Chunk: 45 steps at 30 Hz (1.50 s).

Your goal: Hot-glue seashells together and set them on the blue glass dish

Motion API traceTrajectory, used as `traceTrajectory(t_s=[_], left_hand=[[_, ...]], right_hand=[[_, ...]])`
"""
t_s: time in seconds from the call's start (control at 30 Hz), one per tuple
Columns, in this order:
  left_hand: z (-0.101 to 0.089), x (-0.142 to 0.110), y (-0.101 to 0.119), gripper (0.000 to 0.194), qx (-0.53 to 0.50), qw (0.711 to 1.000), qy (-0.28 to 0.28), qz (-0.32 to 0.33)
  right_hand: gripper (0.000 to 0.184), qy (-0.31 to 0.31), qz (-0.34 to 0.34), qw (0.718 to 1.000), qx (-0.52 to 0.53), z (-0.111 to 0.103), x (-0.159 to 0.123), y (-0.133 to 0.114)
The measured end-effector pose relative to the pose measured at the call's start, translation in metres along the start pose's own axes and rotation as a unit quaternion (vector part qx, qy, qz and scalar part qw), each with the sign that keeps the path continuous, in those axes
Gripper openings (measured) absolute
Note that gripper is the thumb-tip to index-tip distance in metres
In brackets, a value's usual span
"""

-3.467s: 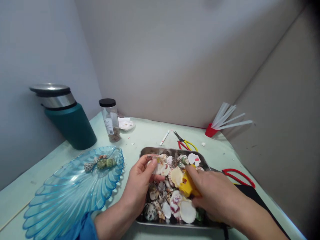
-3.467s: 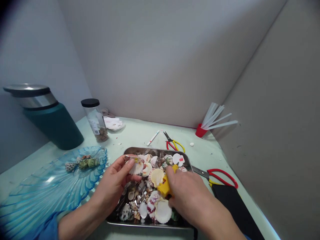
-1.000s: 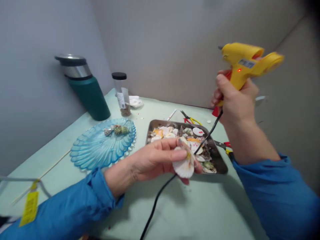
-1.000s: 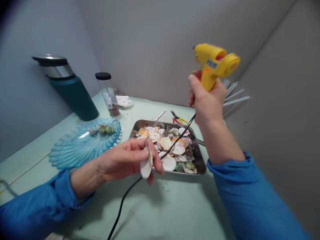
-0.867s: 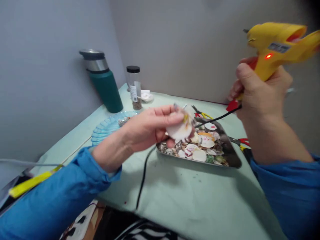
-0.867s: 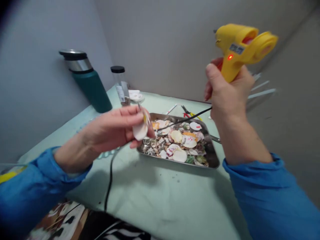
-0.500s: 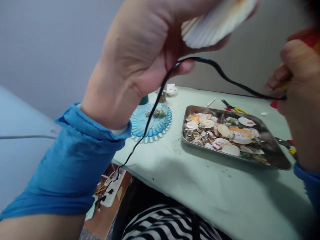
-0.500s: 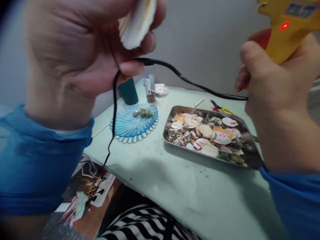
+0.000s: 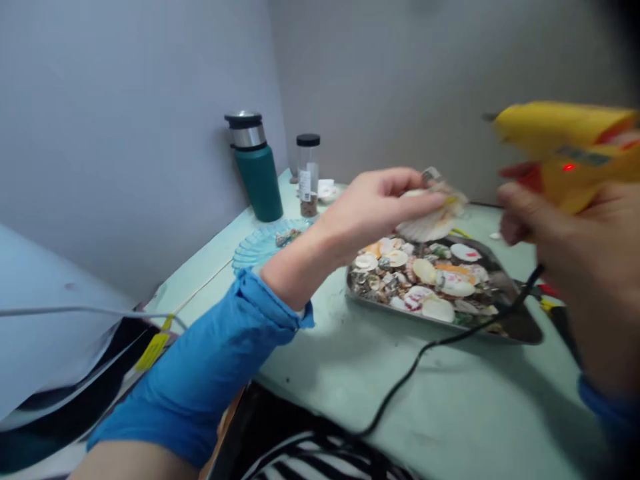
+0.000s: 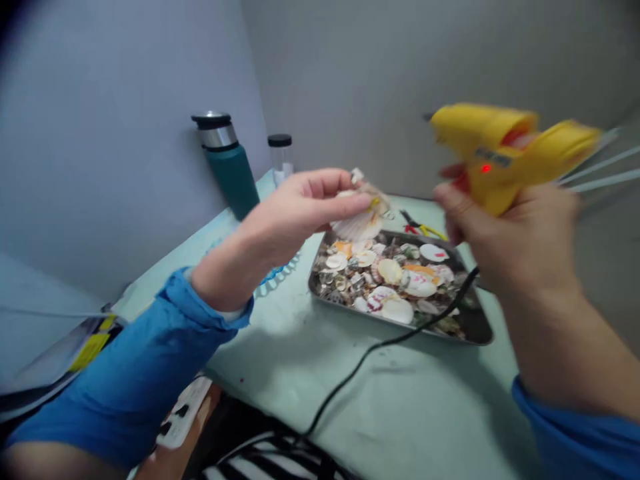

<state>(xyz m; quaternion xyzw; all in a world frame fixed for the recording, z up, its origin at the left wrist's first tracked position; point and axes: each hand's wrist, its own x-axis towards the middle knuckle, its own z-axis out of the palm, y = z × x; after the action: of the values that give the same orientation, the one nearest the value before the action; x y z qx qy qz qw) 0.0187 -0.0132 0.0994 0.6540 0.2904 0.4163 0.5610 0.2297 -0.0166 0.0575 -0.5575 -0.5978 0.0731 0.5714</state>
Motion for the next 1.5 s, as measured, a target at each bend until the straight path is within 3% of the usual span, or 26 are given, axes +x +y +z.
traceTrajectory(t_s=[0.1, 0.23, 0.4, 0.5, 0.67, 1.07, 1.5], left_hand=[[0.004, 0.015, -0.030, 0.004, -0.078, 0.996, 0.025, -0.031], [0.007, 0.026, -0.066, 0.013, -0.097, 0.990, 0.080, -0.067], [0.003, 0.026, -0.089, 0.022, -0.084, 0.986, 0.117, -0.080], [0.001, 0.024, -0.095, 0.024, -0.106, 0.983, 0.123, -0.084], [0.004, 0.022, -0.106, 0.023, -0.149, 0.977, 0.135, -0.074], [0.013, 0.014, -0.110, 0.019, -0.094, 0.980, 0.176, -0.008], [0.013, 0.015, -0.116, 0.017, -0.037, 0.981, 0.188, 0.005]], right_hand=[[0.039, -0.064, 0.045, 0.995, 0.061, 0.003, -0.016, -0.003], [0.041, -0.145, 0.112, 0.973, 0.140, 0.008, -0.037, 0.009], [0.040, -0.162, 0.153, 0.959, 0.173, 0.009, -0.058, 0.013], [0.040, -0.185, 0.153, 0.953, 0.183, 0.010, -0.065, 0.013], [0.038, -0.217, 0.122, 0.962, 0.113, 0.014, -0.072, 0.019], [0.034, -0.194, 0.005, 0.981, 0.013, 0.021, -0.077, 0.023], [0.032, -0.168, -0.065, 0.983, -0.023, 0.022, -0.081, 0.020]])
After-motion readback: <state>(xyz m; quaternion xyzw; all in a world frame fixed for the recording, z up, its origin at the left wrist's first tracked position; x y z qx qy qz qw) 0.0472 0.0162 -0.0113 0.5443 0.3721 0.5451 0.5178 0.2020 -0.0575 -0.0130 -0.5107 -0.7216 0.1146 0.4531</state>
